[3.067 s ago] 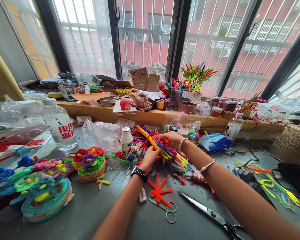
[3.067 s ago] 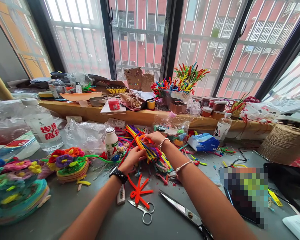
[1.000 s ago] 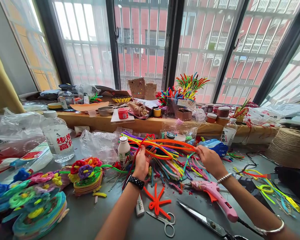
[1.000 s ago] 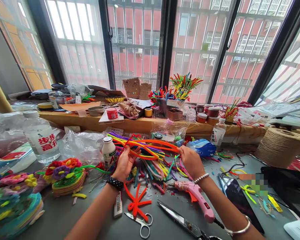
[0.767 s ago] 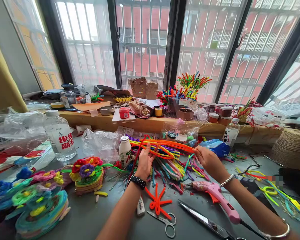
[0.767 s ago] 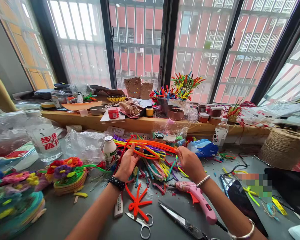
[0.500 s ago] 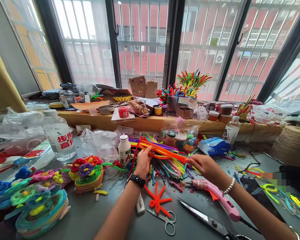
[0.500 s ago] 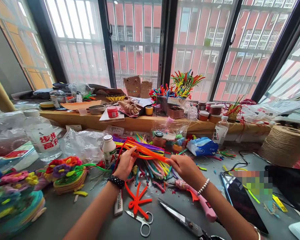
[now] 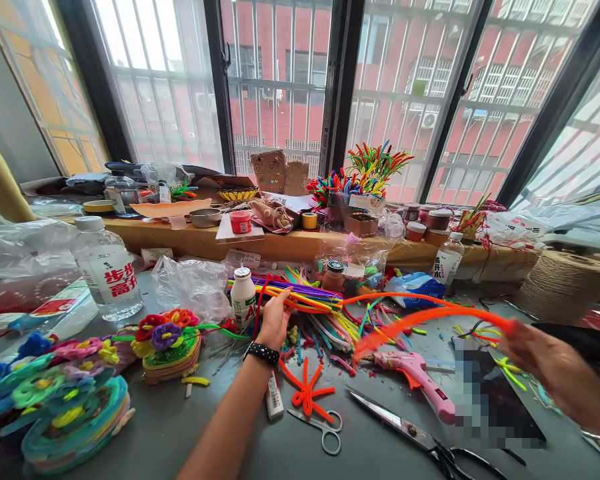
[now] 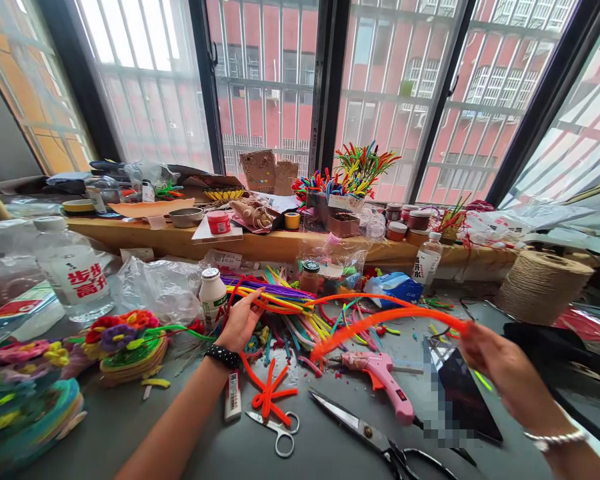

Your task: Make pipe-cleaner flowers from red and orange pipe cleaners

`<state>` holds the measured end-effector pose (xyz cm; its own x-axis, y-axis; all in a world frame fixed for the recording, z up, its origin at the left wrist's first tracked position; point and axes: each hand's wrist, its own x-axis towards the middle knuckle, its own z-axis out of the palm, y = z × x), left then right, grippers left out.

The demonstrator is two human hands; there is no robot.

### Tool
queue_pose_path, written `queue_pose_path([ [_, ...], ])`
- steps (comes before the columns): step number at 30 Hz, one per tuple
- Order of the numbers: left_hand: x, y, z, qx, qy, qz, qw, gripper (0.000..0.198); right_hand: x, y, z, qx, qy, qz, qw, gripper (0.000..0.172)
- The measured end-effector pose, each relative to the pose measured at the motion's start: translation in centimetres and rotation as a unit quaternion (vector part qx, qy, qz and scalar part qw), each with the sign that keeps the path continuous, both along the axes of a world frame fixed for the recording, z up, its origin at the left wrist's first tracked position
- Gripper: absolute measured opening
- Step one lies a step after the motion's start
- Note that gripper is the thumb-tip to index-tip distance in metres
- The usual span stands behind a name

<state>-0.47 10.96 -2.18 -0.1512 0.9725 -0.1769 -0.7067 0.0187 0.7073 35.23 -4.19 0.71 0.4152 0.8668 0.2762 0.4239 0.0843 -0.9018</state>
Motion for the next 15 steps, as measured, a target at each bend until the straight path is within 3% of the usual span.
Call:
queue_pose_path([
  [4,-0.2,-0.3,0.3,-0.009,-0.002,-0.024,1.000,0.017,6.9,-1.2,-0.2,0.136,0.199,-0.157,0.958,0.046],
  [7,-0.4,-0.4,0.3,-0.017,-0.004,-0.038,0.999,0.017,11.6,0.2,-0.5,0.082,0.280,-0.271,0.917,0.058],
  [9,-0.5,-0.5,0.3,-0.024,-0.001,-0.047,0.999,0.015,13.6,1.3,-0.5,0.068,0.288,-0.279,0.914,0.060],
  [12,-0.8,-0.7,0.2,-0.033,0.009,-0.069,0.997,0.019,13.8,2.6,-0.5,0.034,0.290,-0.278,0.915,0.061],
  [15,-0.9,-0.7,0.1,-0.034,0.016,-0.082,0.996,0.030,11.3,3.5,-0.9,-0.034,0.199,-0.263,0.944,0.064],
])
